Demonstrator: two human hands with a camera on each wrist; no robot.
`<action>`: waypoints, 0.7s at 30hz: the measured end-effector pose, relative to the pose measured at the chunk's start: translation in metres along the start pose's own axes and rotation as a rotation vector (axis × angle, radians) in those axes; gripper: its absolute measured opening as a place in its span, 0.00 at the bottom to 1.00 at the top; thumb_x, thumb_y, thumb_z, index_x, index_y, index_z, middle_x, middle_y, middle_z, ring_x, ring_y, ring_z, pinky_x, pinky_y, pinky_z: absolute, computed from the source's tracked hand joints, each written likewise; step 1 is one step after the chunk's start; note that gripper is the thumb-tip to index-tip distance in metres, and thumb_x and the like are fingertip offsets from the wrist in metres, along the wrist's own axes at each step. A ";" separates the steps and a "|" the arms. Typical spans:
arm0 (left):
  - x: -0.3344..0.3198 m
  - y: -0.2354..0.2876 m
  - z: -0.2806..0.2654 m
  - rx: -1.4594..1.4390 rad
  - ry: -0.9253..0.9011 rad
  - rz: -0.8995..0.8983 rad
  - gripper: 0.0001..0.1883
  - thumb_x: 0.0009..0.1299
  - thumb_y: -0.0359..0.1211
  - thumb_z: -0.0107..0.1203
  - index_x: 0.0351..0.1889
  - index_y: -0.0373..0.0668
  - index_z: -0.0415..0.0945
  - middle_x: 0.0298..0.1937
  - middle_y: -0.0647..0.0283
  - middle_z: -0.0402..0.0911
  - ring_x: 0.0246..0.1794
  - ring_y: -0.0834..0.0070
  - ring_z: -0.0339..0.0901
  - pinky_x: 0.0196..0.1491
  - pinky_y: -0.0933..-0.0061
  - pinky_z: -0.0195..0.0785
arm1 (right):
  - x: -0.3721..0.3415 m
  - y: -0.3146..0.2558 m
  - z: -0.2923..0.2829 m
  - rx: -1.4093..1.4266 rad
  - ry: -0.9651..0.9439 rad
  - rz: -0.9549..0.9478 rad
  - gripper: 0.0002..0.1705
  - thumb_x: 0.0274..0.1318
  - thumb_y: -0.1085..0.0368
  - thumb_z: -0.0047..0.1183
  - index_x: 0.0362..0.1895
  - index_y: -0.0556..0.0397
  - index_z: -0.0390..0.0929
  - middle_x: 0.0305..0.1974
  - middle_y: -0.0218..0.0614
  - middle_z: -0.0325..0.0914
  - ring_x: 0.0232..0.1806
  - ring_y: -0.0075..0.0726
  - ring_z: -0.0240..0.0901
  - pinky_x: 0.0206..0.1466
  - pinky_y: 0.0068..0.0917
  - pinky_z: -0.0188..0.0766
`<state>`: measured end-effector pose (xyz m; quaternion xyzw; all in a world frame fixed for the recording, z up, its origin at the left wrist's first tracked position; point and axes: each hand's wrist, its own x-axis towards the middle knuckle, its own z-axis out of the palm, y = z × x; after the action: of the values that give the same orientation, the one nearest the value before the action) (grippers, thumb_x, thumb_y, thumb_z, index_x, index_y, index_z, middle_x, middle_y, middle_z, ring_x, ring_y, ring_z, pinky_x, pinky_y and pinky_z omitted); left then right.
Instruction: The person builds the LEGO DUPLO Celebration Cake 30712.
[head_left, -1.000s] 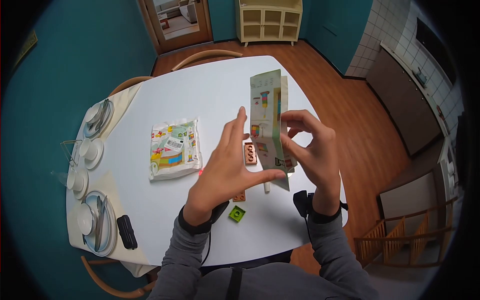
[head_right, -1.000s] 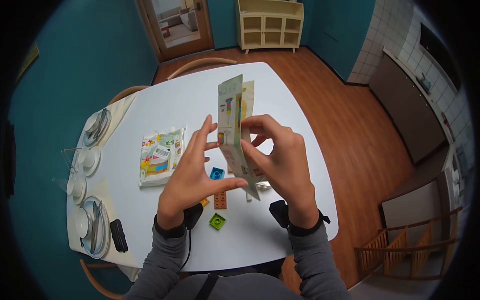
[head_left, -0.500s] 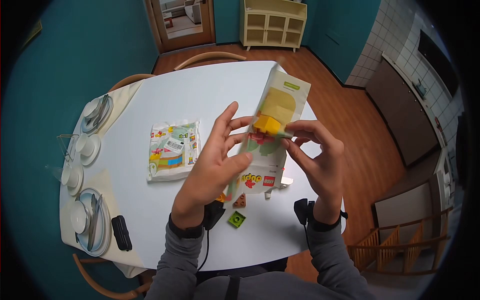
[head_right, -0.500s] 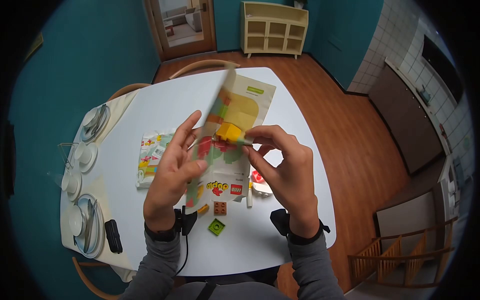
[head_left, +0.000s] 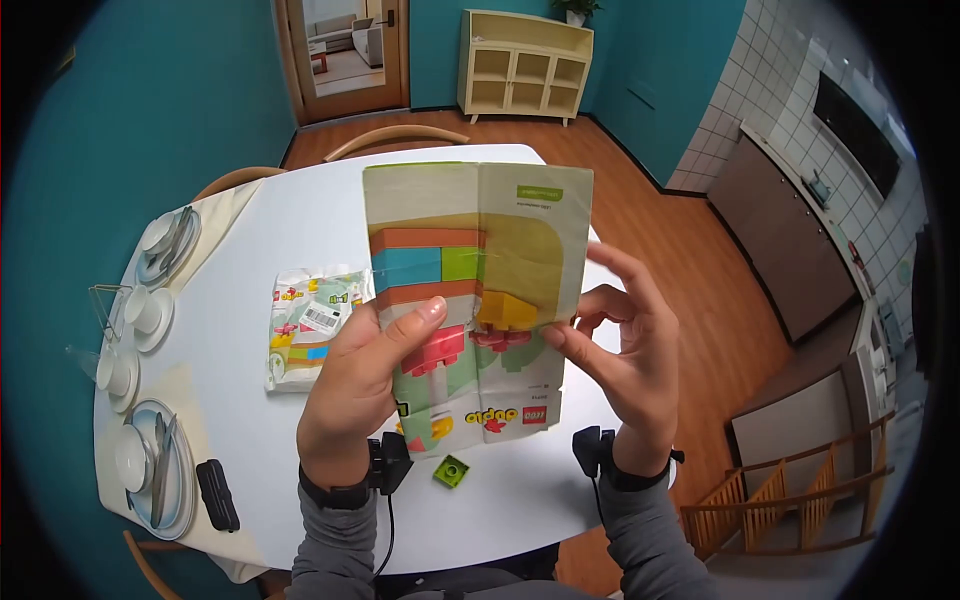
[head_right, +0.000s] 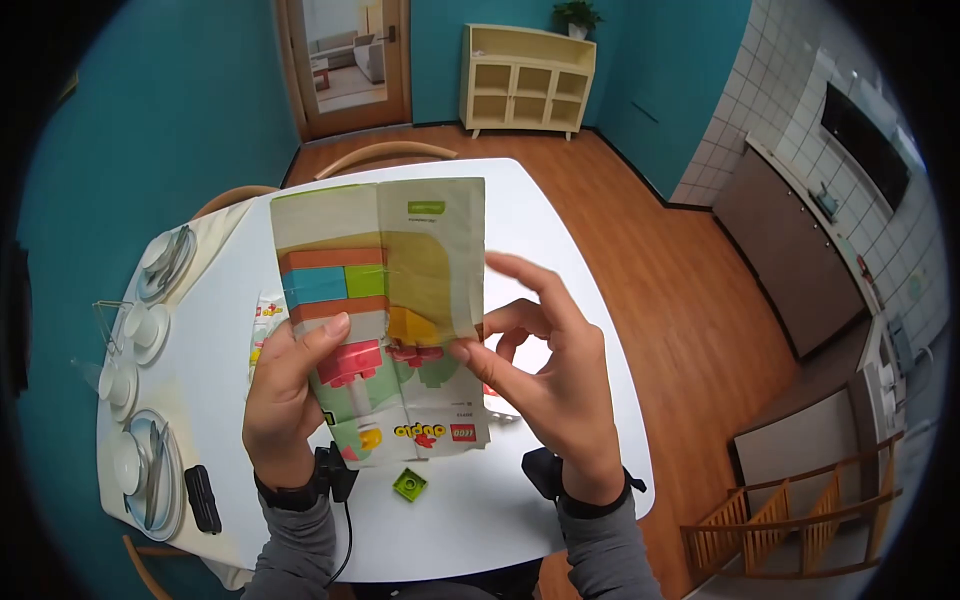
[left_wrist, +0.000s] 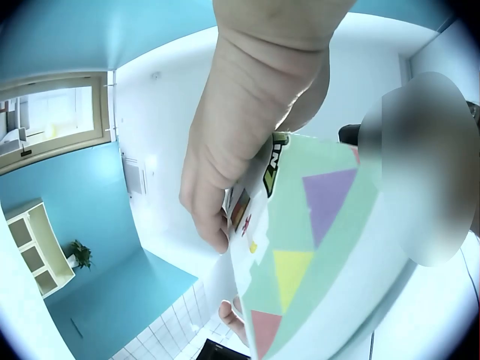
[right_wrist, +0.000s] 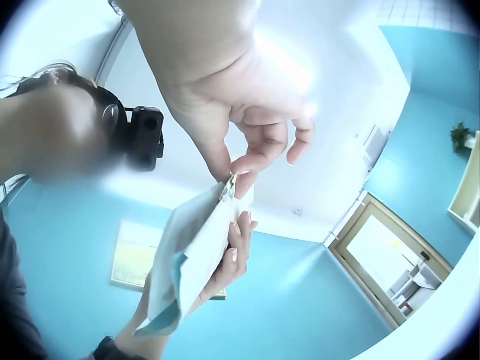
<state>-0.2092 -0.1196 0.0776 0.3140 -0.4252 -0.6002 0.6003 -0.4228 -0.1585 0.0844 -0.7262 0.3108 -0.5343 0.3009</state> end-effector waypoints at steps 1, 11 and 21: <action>0.000 0.000 0.000 0.002 0.000 0.001 0.22 0.73 0.34 0.50 0.61 0.33 0.61 0.55 0.57 0.74 0.53 0.75 0.74 0.54 0.73 0.70 | -0.001 0.000 0.000 -0.022 -0.035 0.007 0.28 0.47 0.71 0.65 0.54 0.58 0.71 0.30 0.33 0.83 0.29 0.20 0.76 0.29 0.15 0.67; 0.009 -0.002 0.007 0.338 0.090 0.272 0.40 0.69 0.38 0.57 0.70 0.36 0.44 0.67 0.47 0.54 0.69 0.59 0.53 0.68 0.61 0.52 | -0.001 0.001 -0.001 -0.193 0.025 0.029 0.06 0.48 0.69 0.64 0.32 0.52 0.82 0.27 0.28 0.82 0.18 0.20 0.62 0.22 0.16 0.61; 0.006 -0.008 0.010 0.979 0.299 0.636 0.42 0.60 0.45 0.65 0.66 0.38 0.55 0.63 0.49 0.51 0.67 0.55 0.47 0.66 0.52 0.45 | -0.002 0.004 0.010 -0.390 -0.028 -0.070 0.16 0.39 0.67 0.69 0.20 0.49 0.69 0.18 0.28 0.73 0.17 0.27 0.64 0.34 0.25 0.60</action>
<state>-0.2222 -0.1253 0.0754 0.4924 -0.6360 -0.0750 0.5894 -0.4143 -0.1584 0.0775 -0.7884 0.3788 -0.4640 0.1400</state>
